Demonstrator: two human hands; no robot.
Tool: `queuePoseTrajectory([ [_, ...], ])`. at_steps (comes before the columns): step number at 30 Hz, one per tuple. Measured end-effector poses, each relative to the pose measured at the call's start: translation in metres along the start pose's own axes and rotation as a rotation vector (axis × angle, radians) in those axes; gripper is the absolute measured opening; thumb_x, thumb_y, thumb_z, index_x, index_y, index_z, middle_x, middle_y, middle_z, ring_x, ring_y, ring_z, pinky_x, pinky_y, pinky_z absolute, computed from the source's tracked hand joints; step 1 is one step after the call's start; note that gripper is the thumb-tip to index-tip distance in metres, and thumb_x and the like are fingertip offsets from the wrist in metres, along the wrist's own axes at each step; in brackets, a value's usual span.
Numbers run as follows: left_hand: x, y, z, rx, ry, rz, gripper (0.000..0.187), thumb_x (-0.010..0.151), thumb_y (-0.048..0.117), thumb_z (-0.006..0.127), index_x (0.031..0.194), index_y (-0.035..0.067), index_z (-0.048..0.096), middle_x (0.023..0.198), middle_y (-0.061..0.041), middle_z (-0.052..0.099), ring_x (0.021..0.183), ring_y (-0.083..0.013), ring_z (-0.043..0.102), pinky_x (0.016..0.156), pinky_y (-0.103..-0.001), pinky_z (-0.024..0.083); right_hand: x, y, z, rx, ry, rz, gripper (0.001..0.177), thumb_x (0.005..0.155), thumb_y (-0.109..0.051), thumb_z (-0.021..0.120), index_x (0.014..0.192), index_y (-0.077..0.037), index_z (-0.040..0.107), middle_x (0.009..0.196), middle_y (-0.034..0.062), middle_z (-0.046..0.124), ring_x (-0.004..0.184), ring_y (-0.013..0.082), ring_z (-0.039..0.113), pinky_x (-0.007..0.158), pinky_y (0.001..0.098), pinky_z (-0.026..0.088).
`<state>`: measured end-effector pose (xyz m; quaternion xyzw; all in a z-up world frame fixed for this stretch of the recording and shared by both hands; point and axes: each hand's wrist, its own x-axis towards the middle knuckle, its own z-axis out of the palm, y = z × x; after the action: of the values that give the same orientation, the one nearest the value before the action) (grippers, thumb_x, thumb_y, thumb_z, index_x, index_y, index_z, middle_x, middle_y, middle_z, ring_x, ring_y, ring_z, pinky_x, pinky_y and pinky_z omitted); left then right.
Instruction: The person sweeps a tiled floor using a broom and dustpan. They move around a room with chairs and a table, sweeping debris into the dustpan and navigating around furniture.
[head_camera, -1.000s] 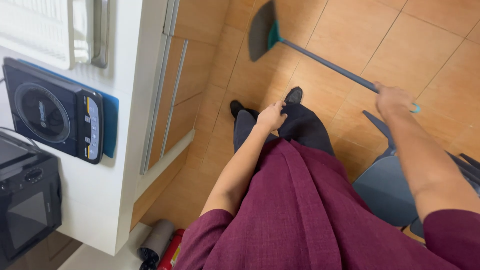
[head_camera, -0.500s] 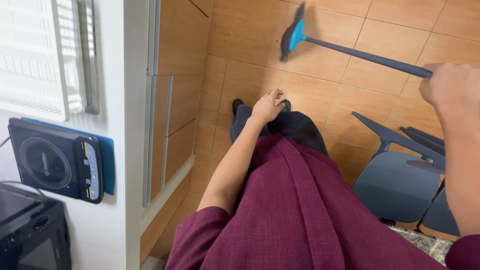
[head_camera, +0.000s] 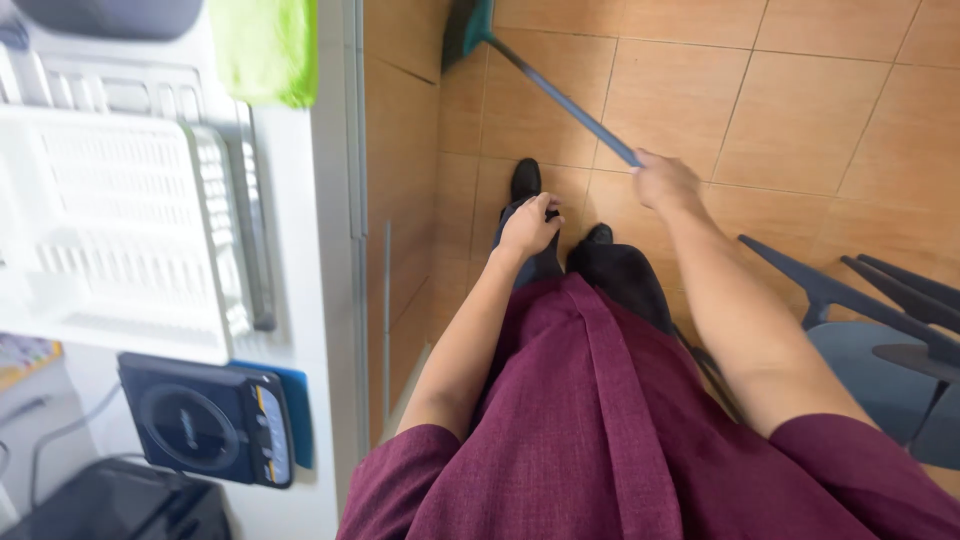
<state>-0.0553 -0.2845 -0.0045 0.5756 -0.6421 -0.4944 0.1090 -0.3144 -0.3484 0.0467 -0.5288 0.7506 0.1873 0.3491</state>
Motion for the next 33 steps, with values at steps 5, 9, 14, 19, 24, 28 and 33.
queuePoseTrajectory([
  [5, 0.042, 0.006, -0.047, -0.001, -0.053, -0.04, 0.034, 0.086, 0.021, 0.074, 0.117, 0.01, 0.065, 0.112, -0.01, 0.073, 0.104, -0.0293, 0.07, 0.088, -0.04, 0.056, 0.033, 0.17, 0.016, -0.056, -0.01, 0.186, 0.036, 0.104, -0.041, 0.056, 0.138, -0.034, 0.067, 0.119, 0.0115, 0.074, 0.108, 0.0359, 0.069, 0.09, 0.0508, 0.054],
  [9, 0.071, -0.002, -0.043, -0.016, -0.094, 0.002, 0.033, 0.086, 0.019, 0.074, 0.117, 0.008, 0.066, 0.114, -0.011, 0.073, 0.105, -0.0287, 0.071, 0.089, -0.039, 0.056, -0.019, 0.228, -0.056, -0.294, 0.031, 0.375, 0.047, 0.098, -0.051, 0.056, 0.142, -0.036, 0.061, 0.128, 0.011, 0.068, 0.115, 0.0365, 0.064, 0.082, 0.056, 0.053],
  [14, 0.078, 0.022, -0.046, -0.024, -0.168, 0.01, 0.032, 0.088, 0.018, 0.072, 0.117, 0.008, 0.066, 0.117, -0.012, 0.072, 0.104, -0.0289, 0.071, 0.089, -0.039, 0.056, -0.077, 0.361, -0.039, -0.417, 0.2, 0.219, 0.041, 0.104, -0.05, 0.048, 0.133, -0.029, 0.067, 0.103, 0.0134, 0.078, 0.095, 0.0339, 0.074, 0.084, 0.0472, 0.056],
  [19, 0.074, 0.008, -0.018, -0.005, -0.171, 0.068, 0.03, 0.088, 0.017, 0.072, 0.115, 0.006, 0.067, 0.114, -0.013, 0.074, 0.106, -0.0289, 0.071, 0.09, -0.039, 0.056, -0.137, 0.177, -0.127, -0.269, 0.068, 0.276, 0.041, 0.107, -0.057, 0.044, 0.138, -0.041, 0.066, 0.103, 0.0127, 0.077, 0.092, 0.0371, 0.074, 0.076, 0.0499, 0.056],
  [24, 0.067, 0.036, -0.008, 0.031, -0.182, 0.058, 0.026, 0.088, 0.017, 0.072, 0.112, 0.006, 0.068, 0.11, -0.011, 0.075, 0.098, -0.0269, 0.073, 0.086, -0.038, 0.057, -0.076, 0.047, -0.068, 0.032, 0.094, 0.034, 0.034, 0.106, -0.042, 0.049, 0.133, -0.035, 0.068, 0.101, 0.0097, 0.075, 0.093, 0.0336, 0.07, 0.075, 0.0513, 0.052],
  [28, 0.056, 0.053, 0.002, 0.053, -0.144, 0.058, 0.027, 0.09, 0.016, 0.072, 0.115, 0.007, 0.067, 0.109, -0.012, 0.074, 0.098, -0.0275, 0.073, 0.087, -0.038, 0.058, -0.005, 0.09, 0.019, -0.054, 0.055, 0.017, 0.032, 0.107, -0.043, 0.051, 0.13, -0.033, 0.07, 0.102, 0.0115, 0.076, 0.098, 0.0334, 0.071, 0.08, 0.051, 0.053],
  [33, 0.038, 0.075, 0.02, -0.016, -0.102, -0.015, 0.03, 0.088, 0.013, 0.071, 0.117, 0.007, 0.067, 0.114, -0.011, 0.073, 0.095, -0.0271, 0.072, 0.086, -0.037, 0.058, -0.011, 0.244, 0.024, -0.107, -0.099, 0.269, 0.038, 0.105, -0.048, 0.05, 0.131, -0.027, 0.068, 0.124, 0.0091, 0.072, 0.114, 0.033, 0.067, 0.087, 0.052, 0.053],
])
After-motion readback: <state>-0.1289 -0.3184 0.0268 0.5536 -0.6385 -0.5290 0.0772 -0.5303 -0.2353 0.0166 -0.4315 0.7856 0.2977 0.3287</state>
